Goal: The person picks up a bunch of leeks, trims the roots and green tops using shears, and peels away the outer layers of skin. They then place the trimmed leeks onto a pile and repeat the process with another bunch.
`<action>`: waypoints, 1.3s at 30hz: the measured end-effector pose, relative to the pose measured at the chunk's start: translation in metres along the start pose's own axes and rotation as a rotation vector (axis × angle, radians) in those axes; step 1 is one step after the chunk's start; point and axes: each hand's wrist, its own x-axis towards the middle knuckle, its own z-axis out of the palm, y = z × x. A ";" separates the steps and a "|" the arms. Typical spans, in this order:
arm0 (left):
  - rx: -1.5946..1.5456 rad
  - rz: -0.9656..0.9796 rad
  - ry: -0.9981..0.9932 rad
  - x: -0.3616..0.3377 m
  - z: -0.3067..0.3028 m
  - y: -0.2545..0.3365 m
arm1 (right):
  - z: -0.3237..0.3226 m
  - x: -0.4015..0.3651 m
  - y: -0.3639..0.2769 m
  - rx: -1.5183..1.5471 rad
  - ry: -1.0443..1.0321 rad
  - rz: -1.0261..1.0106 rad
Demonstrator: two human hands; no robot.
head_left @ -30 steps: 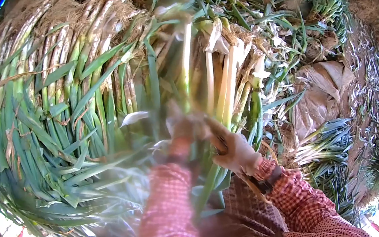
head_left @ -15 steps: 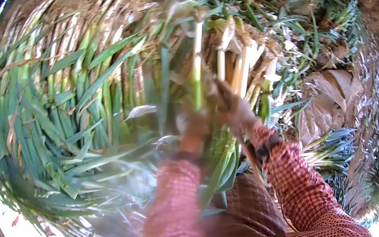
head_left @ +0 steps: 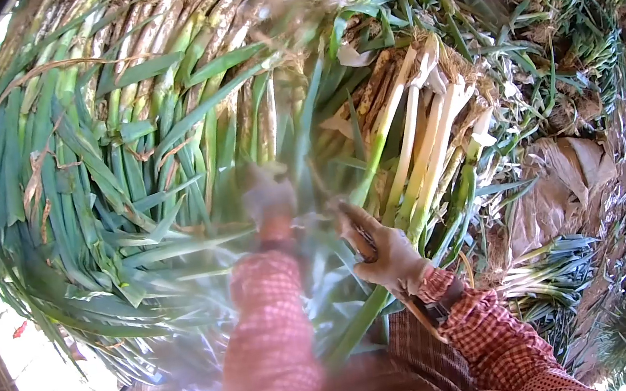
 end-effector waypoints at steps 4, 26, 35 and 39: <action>0.115 -0.079 -0.477 0.028 -0.045 0.022 | -0.001 -0.015 -0.012 -0.009 -0.089 0.098; -0.564 0.332 -0.498 -0.149 -0.090 0.034 | -0.019 -0.101 0.017 -0.019 0.146 0.031; -0.720 0.043 -1.028 -0.060 -0.007 0.077 | -0.035 -0.112 -0.004 0.092 0.140 0.113; -0.920 -0.095 -0.854 -0.099 -0.019 0.052 | -0.020 -0.130 -0.001 0.035 0.040 0.117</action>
